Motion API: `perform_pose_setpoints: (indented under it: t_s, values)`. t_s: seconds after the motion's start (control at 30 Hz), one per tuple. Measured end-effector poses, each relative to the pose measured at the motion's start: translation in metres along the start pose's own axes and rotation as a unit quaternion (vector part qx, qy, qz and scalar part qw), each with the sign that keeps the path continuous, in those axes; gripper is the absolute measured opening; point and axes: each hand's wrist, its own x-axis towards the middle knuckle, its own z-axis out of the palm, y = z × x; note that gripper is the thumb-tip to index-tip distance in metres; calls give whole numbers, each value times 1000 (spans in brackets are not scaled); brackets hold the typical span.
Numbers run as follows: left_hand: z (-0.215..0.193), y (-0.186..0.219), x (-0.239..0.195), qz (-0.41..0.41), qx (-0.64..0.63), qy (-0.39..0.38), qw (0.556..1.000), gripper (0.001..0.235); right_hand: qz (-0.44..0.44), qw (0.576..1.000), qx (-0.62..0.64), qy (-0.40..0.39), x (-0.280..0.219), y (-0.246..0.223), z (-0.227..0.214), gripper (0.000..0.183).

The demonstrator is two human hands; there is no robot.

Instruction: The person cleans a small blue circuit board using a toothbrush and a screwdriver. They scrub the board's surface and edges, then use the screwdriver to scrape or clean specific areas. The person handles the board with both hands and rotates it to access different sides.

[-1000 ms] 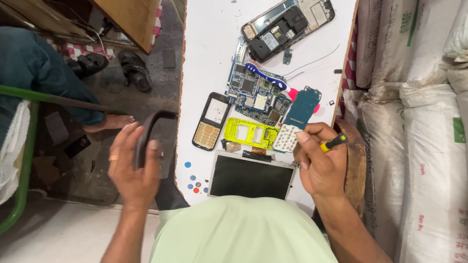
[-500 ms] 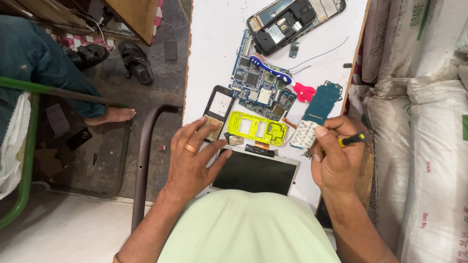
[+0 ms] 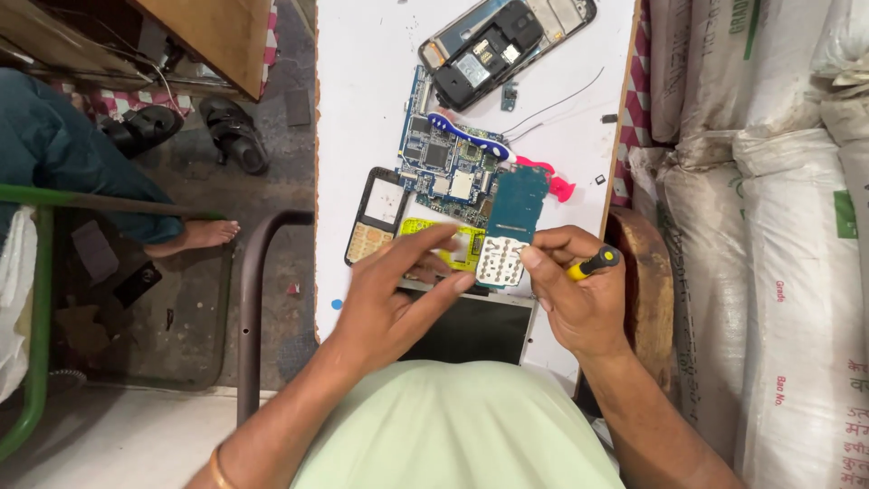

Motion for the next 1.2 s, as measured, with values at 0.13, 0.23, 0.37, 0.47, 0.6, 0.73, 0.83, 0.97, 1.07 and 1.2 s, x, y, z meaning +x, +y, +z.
perform_pose_setpoints:
  t_s: [0.13,0.23,0.37,0.47,0.6,0.73,0.83,0.97,1.07,1.2]
  values:
    - [24,3,14,-125,-233,-48,963,36,11,1000,-17,-11,2,-5,1,15]
    - [26,-1,7,-122,-260,-25,957,31,21,999,-28,-37,2,-8,0,18]
    - [27,-7,0,-138,-276,-6,951,30,28,997,-41,-64,3,-11,0,22]
    - [28,-9,0,-146,-291,-2,946,29,29,996,-37,-69,4,-12,0,23]
    - [28,-9,-4,-146,-287,1,947,28,26,996,-37,-75,4,-11,-2,22]
    - [28,-7,-6,-116,-282,-3,952,28,22,996,-41,-78,2,-10,-2,23]
    - [29,-7,-5,-114,-277,-3,954,27,19,996,-41,-81,2,-9,-3,22]
    - [29,-9,-5,-115,-264,-4,958,27,12,995,-48,-87,1,-8,-5,21]
    - [29,-10,-6,-110,-260,-5,959,26,10,994,-50,-92,1,-8,-5,21]
    - [29,-9,-7,-95,-246,-2,965,24,1,993,-75,-95,0,-10,-4,22]
